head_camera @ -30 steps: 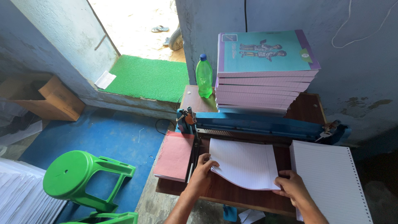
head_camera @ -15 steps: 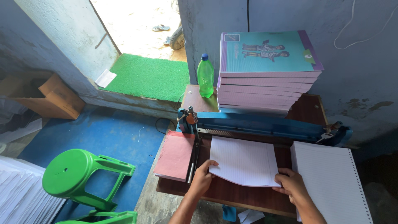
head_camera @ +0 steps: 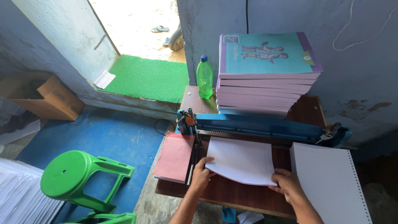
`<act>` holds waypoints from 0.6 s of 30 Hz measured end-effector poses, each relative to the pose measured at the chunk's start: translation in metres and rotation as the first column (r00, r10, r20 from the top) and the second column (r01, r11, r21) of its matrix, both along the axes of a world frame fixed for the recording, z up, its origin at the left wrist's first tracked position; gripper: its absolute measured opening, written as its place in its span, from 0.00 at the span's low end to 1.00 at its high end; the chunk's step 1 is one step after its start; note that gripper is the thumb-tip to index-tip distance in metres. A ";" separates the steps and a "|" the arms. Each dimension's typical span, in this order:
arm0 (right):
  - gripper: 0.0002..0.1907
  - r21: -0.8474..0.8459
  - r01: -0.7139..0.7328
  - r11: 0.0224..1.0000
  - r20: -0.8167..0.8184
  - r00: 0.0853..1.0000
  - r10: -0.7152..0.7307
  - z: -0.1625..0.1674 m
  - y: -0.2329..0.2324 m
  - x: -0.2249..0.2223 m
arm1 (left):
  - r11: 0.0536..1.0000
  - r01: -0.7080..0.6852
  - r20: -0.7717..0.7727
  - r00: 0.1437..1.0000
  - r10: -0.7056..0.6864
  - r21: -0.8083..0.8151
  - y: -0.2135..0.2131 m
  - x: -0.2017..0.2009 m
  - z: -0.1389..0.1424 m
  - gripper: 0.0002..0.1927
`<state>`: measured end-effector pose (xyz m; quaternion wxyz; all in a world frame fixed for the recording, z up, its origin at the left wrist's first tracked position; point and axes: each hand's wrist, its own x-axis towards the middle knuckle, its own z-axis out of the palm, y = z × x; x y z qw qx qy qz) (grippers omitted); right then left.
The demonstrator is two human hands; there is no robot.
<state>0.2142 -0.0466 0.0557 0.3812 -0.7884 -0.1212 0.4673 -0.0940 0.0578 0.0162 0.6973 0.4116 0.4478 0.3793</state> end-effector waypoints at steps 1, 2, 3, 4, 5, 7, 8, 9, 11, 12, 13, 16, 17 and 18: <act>0.25 0.004 0.004 1.000 -0.010 1.000 -0.004 -0.002 0.000 -0.001 | 0.999 -0.032 -0.024 0.999 0.031 -0.037 -0.002 0.001 0.005 0.29; 0.26 0.007 0.007 1.000 -0.020 1.000 -0.007 -0.005 0.001 -0.002 | 0.995 -0.066 -0.050 0.997 0.062 -0.073 -0.006 0.003 0.010 0.31; 0.26 0.012 0.011 1.000 -0.029 1.000 -0.011 -0.007 0.002 -0.002 | 0.986 -0.128 -0.055 0.991 0.123 -0.109 -0.009 0.005 0.015 0.30; 0.26 0.020 0.016 1.000 -0.035 0.999 -0.016 -0.009 0.004 -0.003 | 0.971 -0.189 -0.061 0.981 0.182 -0.143 -0.011 0.009 0.019 0.29; 0.26 0.028 0.021 0.999 -0.042 0.999 -0.020 -0.011 0.005 -0.004 | 0.952 -0.250 -0.071 0.968 0.241 -0.175 -0.013 0.013 0.022 0.29; 0.27 0.048 0.017 0.999 -0.047 0.999 -0.015 -0.014 0.009 -0.007 | 0.880 -0.381 -0.021 0.920 0.391 -0.285 -0.018 0.021 0.023 0.25; 0.27 0.060 0.012 0.998 -0.042 0.999 -0.009 -0.016 0.011 -0.007 | 0.834 -0.437 -0.005 0.887 0.462 -0.336 -0.022 0.025 0.021 0.24; 0.28 0.068 0.007 0.998 -0.036 0.999 -0.004 -0.017 0.010 -0.006 | 0.801 -0.450 0.014 0.869 0.495 -0.395 -0.026 0.029 0.018 0.24; 0.29 0.092 -0.005 0.996 -0.061 0.998 0.010 -0.020 0.013 -0.004 | 0.734 -0.463 0.052 0.828 0.558 -0.497 -0.032 0.035 0.010 0.22; 0.30 0.105 -0.010 0.994 -0.074 0.997 0.018 -0.022 0.014 -0.004 | 0.718 -0.453 0.068 0.820 0.568 -0.529 -0.034 0.038 0.004 0.21; 0.30 0.110 -0.007 0.994 -0.086 0.996 0.016 -0.024 0.014 -0.003 | 0.704 -0.440 0.083 0.814 0.574 -0.557 -0.036 0.040 -0.002 0.21; 0.30 0.118 0.002 0.993 -0.123 0.992 0.012 -0.029 0.018 -0.005 | 0.682 -0.396 0.118 0.809 0.577 -0.615 -0.038 0.044 -0.023 0.19; 0.30 0.114 0.006 0.993 -0.133 0.991 0.009 -0.029 0.019 -0.006 | 0.676 -0.385 0.134 0.803 0.581 -0.628 -0.038 0.044 -0.030 0.19; 0.29 0.110 0.012 0.994 -0.143 0.990 0.004 -0.029 0.019 -0.006 | 0.662 -0.398 0.156 0.773 0.615 -0.635 -0.036 0.044 -0.036 0.19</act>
